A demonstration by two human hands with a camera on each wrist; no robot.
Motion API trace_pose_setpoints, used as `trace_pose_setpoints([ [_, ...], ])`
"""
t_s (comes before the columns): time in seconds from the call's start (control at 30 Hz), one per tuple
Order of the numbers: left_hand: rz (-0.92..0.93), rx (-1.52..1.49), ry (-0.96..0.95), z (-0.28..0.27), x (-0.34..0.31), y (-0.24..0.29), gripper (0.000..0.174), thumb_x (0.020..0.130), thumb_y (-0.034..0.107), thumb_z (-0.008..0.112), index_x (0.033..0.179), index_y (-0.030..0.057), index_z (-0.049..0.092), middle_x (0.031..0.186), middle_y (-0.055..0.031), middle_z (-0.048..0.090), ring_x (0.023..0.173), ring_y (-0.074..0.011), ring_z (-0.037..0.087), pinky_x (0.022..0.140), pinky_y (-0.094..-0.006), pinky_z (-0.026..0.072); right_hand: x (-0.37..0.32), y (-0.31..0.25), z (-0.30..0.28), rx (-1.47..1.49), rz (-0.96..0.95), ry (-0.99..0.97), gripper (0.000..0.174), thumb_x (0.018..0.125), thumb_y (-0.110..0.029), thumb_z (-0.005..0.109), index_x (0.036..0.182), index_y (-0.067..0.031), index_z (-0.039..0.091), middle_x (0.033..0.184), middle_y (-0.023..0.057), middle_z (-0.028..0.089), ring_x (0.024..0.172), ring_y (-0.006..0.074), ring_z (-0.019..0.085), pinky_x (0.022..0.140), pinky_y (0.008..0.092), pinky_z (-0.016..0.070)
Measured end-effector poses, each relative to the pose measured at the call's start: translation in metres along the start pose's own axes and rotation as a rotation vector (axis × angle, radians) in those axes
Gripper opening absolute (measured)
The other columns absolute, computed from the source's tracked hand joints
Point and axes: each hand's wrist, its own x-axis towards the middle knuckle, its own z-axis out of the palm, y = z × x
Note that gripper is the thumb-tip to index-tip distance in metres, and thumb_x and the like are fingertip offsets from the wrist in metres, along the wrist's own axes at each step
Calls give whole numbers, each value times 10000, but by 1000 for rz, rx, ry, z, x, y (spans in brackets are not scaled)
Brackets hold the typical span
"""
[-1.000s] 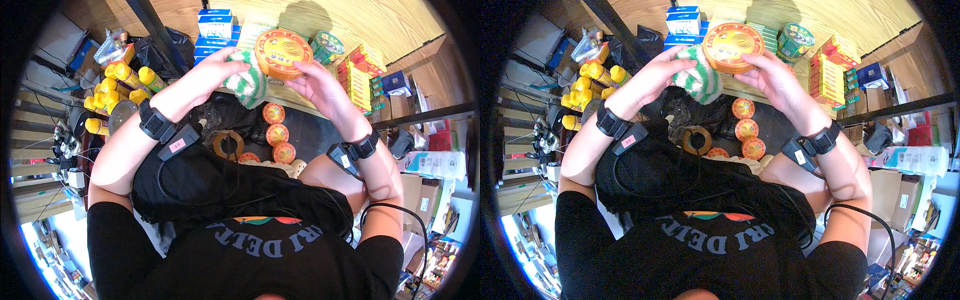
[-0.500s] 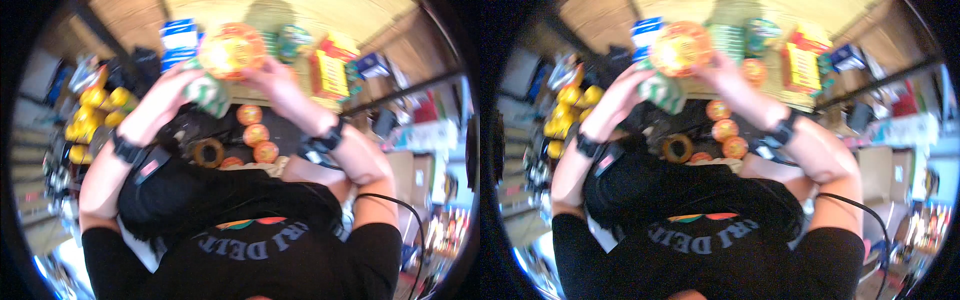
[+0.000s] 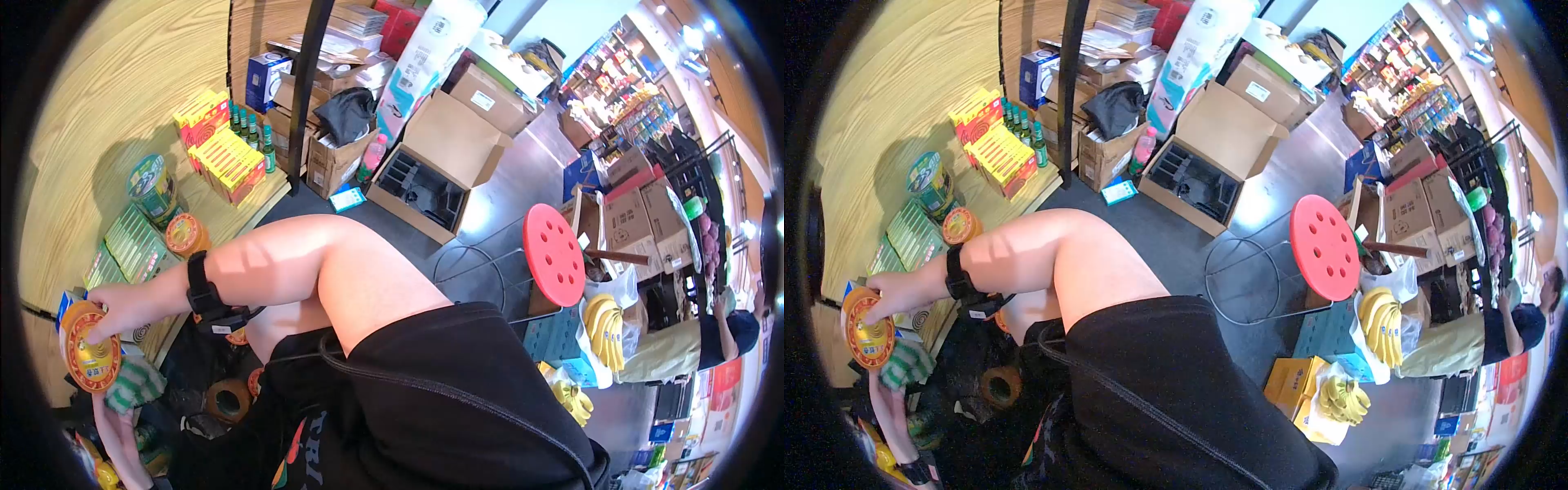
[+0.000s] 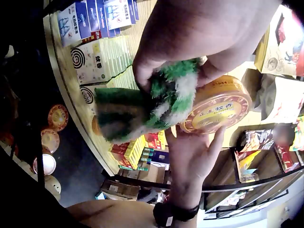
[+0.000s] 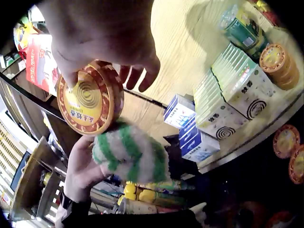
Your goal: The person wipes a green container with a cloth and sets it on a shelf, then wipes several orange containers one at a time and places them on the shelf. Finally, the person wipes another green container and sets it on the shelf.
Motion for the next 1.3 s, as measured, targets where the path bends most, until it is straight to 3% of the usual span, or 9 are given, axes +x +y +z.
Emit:
trace_pose_setpoints([
  [0.27, 160, -103, 169, 2, -3, 14, 504, 913, 274, 548, 1333, 29, 416, 1315, -108, 481, 1215, -214, 458, 1039, -370, 335, 10, -28, -73, -557, -150, 51, 514, 673, -316, 753, 1068, -27, 595, 903, 158, 653, 869, 261, 633, 724, 372, 510],
  [0.3, 217, -98, 115, -5, -7, 13, 497, 907, 271, 555, 1320, 23, 431, 1302, -115, 485, 1210, -214, 456, 1045, -377, 326, 12, -39, -101, -353, -118, -80, 402, 678, -222, 727, 1008, -13, 631, 915, 138, 665, 839, 231, 639, 680, 329, 517],
  [0.33, 225, -83, 95, -25, -6, 14, 457, 898, 265, 580, 1282, 38, 479, 1265, -84, 514, 1171, -205, 479, 1026, -400, 342, -4, -67, -114, 198, -122, -348, 436, 700, -185, 708, 1073, 9, 593, 958, 121, 670, 803, 172, 645, 641, 271, 518],
  [0.47, 250, 45, 187, 17, -33, 16, 415, 898, 273, 582, 1255, 78, 496, 1188, -41, 576, 1114, -173, 539, 954, -346, 416, -51, -36, -241, -200, 3, 352, 458, 773, -230, 683, 1146, -8, 540, 1001, 104, 645, 850, 157, 623, 677, 259, 509],
  [0.57, 248, 89, 256, 30, -34, 15, 342, 892, 285, 583, 1184, 117, 524, 1132, -7, 587, 1026, -137, 569, 819, -305, 441, -85, 64, -291, -15, 247, 622, 475, 828, -265, 665, 1201, -20, 500, 1033, 91, 626, 885, 145, 607, 704, 250, 501],
  [0.7, 220, 125, 276, 37, -32, 16, 343, 901, 277, 566, 1196, 111, 514, 1136, -7, 575, 1041, -146, 560, 847, -317, 446, -133, 184, -287, 513, 503, 765, 311, 918, -299, 577, 1108, -59, 524, 904, 41, 606, 768, 136, 604, 601, 255, 520],
  [0.93, 166, 148, 363, 36, -23, 10, 370, 897, 270, 565, 1217, 94, 506, 1142, -15, 575, 1039, -148, 562, 854, -309, 454, -124, 250, -273, 678, 609, 704, 296, 939, -341, 536, 1071, -77, 513, 841, 60, 595, 563, 157, 554, 510, 259, 496],
  [1.13, 129, 160, 374, 30, -15, 7, 410, 890, 264, 570, 1245, 77, 488, 1164, -33, 572, 1060, -157, 557, 885, -318, 450, -118, 297, -272, 541, 650, 953, 364, 961, -343, 487, 1154, -35, 476, 923, 109, 606, 615, 191, 579, 521, 281, 516],
  [1.3, 106, 156, 338, 26, -10, 4, 439, 890, 238, 568, 1276, 54, 466, 1200, -57, 557, 1102, -170, 538, 934, -325, 426, -102, 305, -266, 523, 616, 931, 384, 968, -292, 463, 1246, -28, 440, 1104, 139, 571, 822, 242, 617, 669, 312, 567],
])
